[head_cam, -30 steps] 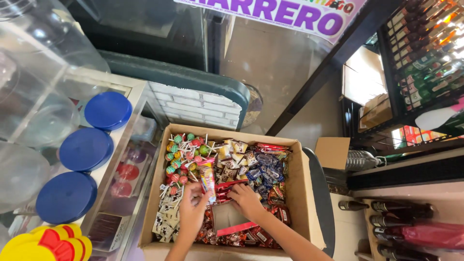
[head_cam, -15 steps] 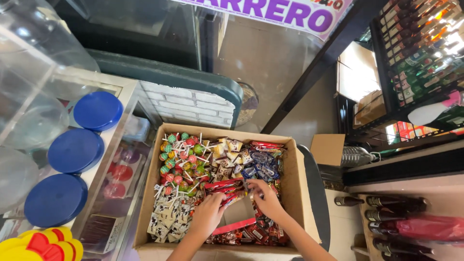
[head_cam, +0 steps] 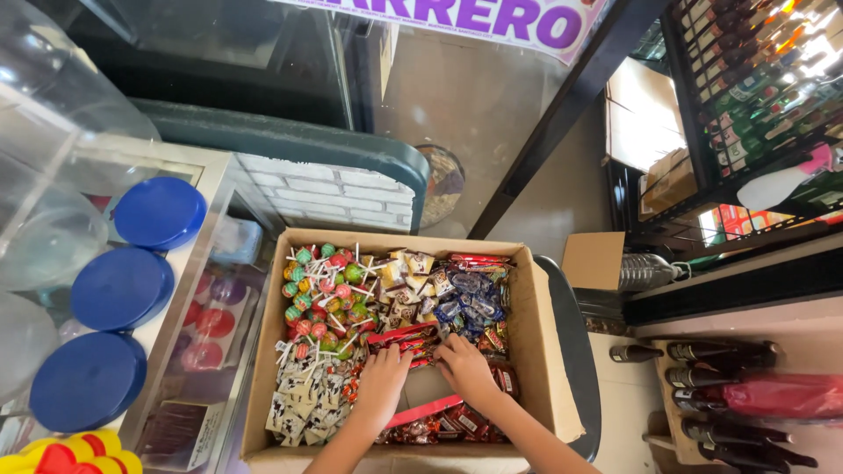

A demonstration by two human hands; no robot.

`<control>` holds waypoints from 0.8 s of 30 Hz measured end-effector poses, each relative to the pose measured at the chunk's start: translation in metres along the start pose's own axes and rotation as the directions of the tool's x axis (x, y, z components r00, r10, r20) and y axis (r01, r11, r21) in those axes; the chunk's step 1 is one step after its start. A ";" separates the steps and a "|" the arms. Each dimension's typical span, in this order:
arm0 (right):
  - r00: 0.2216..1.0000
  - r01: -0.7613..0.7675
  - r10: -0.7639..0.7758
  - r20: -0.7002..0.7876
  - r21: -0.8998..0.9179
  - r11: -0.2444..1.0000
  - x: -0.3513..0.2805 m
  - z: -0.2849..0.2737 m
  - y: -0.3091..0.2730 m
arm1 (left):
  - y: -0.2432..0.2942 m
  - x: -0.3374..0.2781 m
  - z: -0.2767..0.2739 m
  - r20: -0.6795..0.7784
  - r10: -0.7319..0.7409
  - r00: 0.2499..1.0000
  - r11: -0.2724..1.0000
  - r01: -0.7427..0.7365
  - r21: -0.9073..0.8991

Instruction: Taking various candies and lollipops from a bulk shipping box and organizing them into jars and display trays on a store checkout counter.

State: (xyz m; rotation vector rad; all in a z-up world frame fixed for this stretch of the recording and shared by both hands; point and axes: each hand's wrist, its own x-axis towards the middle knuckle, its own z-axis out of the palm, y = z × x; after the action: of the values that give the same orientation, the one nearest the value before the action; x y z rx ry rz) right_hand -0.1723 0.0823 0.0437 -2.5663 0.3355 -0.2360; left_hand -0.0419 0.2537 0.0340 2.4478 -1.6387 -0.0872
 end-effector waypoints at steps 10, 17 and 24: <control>0.969 -0.176 0.192 -0.155 0.115 0.978 0.038 -0.025 0.043 | 0.001 0.007 -0.017 -0.137 -0.033 0.990 0.998 0.026 -0.054; 0.945 -0.174 0.102 -0.311 -0.212 0.962 0.084 -0.055 0.101 | 0.008 0.036 -0.043 -0.171 -0.062 0.983 0.952 0.006 -0.306; 0.956 -0.212 0.088 -0.280 -0.450 0.868 0.096 -0.046 0.121 | 0.013 0.088 -0.054 -0.290 -0.024 0.957 0.926 -0.088 -0.366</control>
State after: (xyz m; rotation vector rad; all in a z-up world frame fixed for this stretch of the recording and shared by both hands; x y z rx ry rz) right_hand -0.1142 -0.0676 0.0272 -2.9764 0.7743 -0.4742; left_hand -0.0115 0.1742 0.0945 2.0335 -1.3860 -0.0306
